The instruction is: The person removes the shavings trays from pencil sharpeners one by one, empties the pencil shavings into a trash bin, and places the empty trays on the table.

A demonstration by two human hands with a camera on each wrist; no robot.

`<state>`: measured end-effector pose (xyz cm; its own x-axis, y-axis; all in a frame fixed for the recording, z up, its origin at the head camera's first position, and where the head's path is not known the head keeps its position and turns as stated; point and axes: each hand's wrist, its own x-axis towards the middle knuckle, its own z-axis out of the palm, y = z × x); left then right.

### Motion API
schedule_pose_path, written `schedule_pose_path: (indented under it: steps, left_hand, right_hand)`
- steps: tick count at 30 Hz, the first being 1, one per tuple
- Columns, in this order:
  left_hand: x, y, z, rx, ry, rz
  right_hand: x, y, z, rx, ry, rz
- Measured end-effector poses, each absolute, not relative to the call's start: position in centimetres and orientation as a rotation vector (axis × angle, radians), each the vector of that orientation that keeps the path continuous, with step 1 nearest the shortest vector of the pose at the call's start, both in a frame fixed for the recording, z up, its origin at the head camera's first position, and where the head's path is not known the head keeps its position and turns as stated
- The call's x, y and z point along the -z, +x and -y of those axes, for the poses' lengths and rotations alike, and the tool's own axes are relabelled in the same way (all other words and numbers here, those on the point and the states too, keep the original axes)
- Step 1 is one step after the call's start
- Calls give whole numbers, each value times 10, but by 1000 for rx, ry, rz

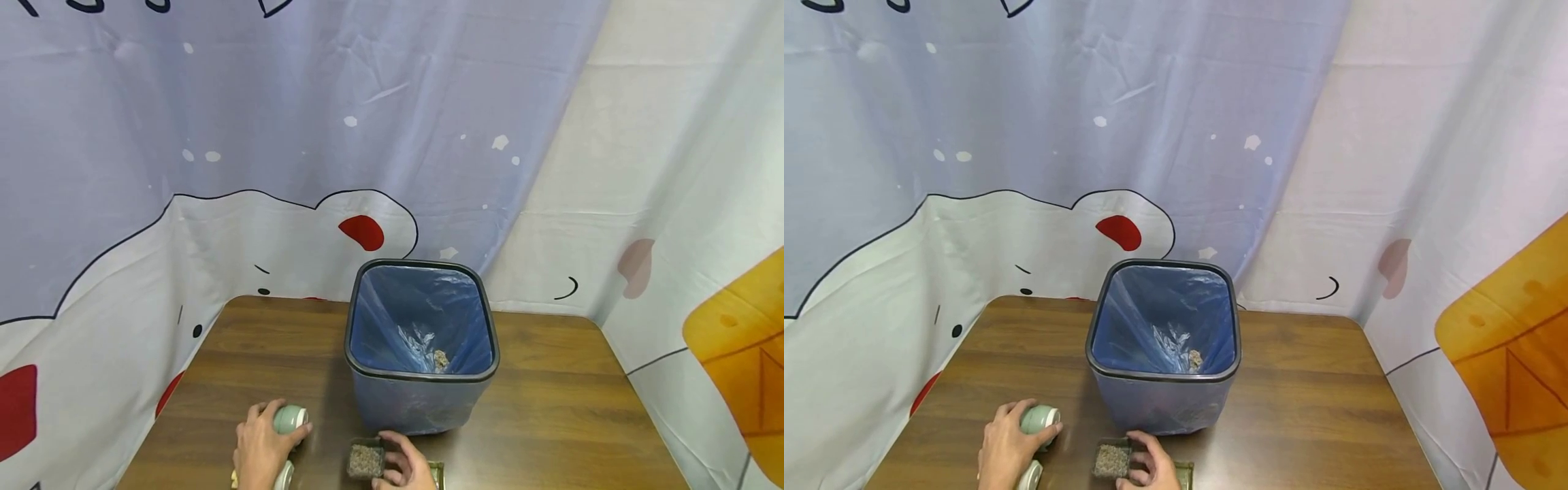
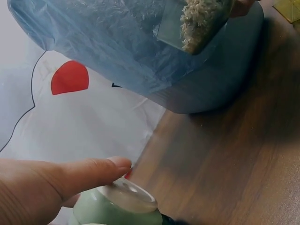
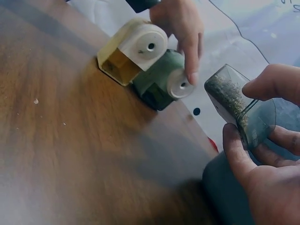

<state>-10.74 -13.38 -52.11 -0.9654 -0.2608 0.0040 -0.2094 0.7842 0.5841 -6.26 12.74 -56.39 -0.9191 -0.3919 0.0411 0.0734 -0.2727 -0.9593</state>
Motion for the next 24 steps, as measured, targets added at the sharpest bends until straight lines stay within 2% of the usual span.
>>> schedule_pose_path:
  steps: [8,14,24]
  left_hand:
    - [521,-110,131,925,382,2878]
    - [517,-109,129,940,394,2854]
    - [511,-110,122,1092,416,2441]
  right_hand:
    - [565,-64,-142,2283,-334,-1634]
    - [570,-62,-153,2344,-464,-1680]
    - [573,-59,-164,2367,-387,-1781]
